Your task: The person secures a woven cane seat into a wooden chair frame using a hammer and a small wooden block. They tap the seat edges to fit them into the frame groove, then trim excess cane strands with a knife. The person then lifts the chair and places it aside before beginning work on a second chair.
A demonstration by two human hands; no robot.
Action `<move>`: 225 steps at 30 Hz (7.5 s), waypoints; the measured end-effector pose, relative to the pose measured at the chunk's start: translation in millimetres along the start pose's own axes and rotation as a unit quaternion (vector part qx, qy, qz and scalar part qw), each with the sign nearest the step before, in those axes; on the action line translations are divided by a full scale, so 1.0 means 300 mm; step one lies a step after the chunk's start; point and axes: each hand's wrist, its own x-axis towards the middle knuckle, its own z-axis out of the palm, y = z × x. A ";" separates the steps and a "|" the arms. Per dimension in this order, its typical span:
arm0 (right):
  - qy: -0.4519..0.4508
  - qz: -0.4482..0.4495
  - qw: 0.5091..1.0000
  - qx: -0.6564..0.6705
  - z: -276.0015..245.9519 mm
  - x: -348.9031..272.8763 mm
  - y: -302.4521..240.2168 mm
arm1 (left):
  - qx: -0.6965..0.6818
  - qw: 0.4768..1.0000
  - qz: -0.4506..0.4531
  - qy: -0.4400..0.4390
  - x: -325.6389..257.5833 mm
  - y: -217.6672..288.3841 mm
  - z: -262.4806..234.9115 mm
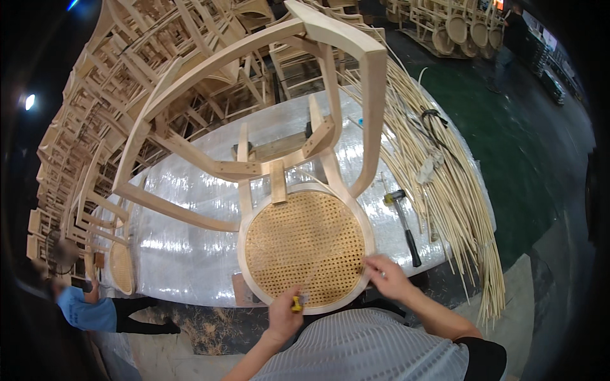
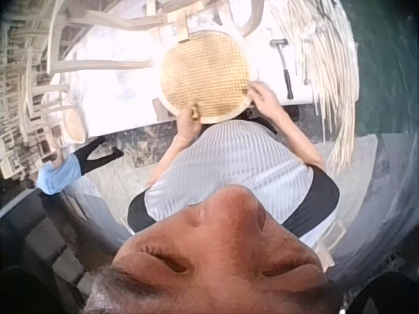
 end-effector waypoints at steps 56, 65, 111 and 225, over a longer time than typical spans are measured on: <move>0.230 0.223 0.905 0.279 0.208 0.201 -0.104 | -0.207 0.966 0.107 -0.111 0.342 0.024 0.245; 0.257 0.093 0.892 -0.360 -0.392 0.361 0.249 | -0.184 0.960 0.014 -0.210 0.357 -0.012 0.230; -0.068 -0.250 0.883 -0.391 0.210 1.052 -0.036 | 0.042 0.983 -0.130 -0.122 0.878 -0.279 0.214; 0.194 0.265 0.867 -0.374 -0.201 0.098 0.354 | 0.173 0.961 0.212 -0.030 0.875 -0.184 0.311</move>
